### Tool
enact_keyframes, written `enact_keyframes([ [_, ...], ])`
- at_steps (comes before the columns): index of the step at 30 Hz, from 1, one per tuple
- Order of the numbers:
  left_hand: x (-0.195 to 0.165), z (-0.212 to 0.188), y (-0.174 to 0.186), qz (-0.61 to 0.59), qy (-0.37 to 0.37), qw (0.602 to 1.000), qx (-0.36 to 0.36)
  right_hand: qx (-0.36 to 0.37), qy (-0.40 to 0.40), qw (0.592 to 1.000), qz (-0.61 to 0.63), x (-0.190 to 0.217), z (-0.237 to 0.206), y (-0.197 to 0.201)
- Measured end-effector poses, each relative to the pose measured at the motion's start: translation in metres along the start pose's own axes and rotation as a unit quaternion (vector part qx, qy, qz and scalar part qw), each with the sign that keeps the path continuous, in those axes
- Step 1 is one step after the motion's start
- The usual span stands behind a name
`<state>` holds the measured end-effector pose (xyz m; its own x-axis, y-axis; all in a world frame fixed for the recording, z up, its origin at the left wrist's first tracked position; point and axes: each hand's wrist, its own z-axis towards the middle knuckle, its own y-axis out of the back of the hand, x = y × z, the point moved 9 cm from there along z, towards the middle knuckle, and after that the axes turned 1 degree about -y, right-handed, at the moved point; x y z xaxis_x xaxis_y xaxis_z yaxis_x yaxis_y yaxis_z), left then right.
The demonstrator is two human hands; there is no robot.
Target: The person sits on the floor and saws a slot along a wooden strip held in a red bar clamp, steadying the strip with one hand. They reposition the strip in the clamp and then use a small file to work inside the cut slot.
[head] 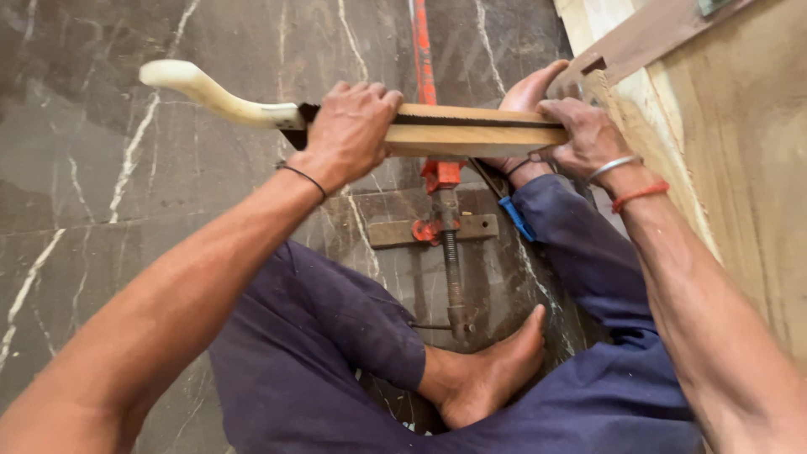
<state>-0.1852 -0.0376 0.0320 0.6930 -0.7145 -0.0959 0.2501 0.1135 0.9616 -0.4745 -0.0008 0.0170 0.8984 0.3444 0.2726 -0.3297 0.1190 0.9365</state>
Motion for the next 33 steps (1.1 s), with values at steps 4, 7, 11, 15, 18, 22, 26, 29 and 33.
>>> enact_keyframes([
  [4,0.000,-0.004,0.002,-0.011,0.005,1.000,-0.011,-0.020,0.030,0.999,-0.026,0.011,-0.001,0.004],
  [7,0.001,-0.005,0.000,-0.011,-0.001,1.000,0.009,0.019,0.000,1.000,0.002,0.009,-0.001,0.002],
  [11,0.000,-0.006,0.000,-0.008,0.012,1.000,0.000,0.012,-0.015,1.000,-0.019,0.014,-0.004,0.004],
  [15,-0.002,-0.010,0.001,-0.006,0.001,1.000,0.000,0.002,0.000,1.000,-0.016,0.019,-0.006,0.004],
  [18,-0.001,0.001,-0.004,0.002,-0.010,0.999,0.035,0.023,-0.003,0.999,-0.030,0.014,-0.003,0.001],
  [22,0.001,0.019,-0.021,0.024,-0.021,0.992,0.119,0.053,0.011,0.997,-0.062,0.014,0.002,-0.008],
  [26,0.003,0.022,-0.019,-0.020,-0.046,0.993,0.104,0.121,-0.009,0.986,-0.119,0.010,0.009,-0.019],
  [29,0.006,0.019,-0.020,-0.025,-0.040,0.993,0.106,0.178,-0.040,0.978,-0.103,0.005,0.022,-0.020],
  [33,0.002,0.017,-0.017,-0.032,-0.053,0.993,0.096,0.168,-0.061,0.983,0.034,0.015,0.059,-0.015],
])
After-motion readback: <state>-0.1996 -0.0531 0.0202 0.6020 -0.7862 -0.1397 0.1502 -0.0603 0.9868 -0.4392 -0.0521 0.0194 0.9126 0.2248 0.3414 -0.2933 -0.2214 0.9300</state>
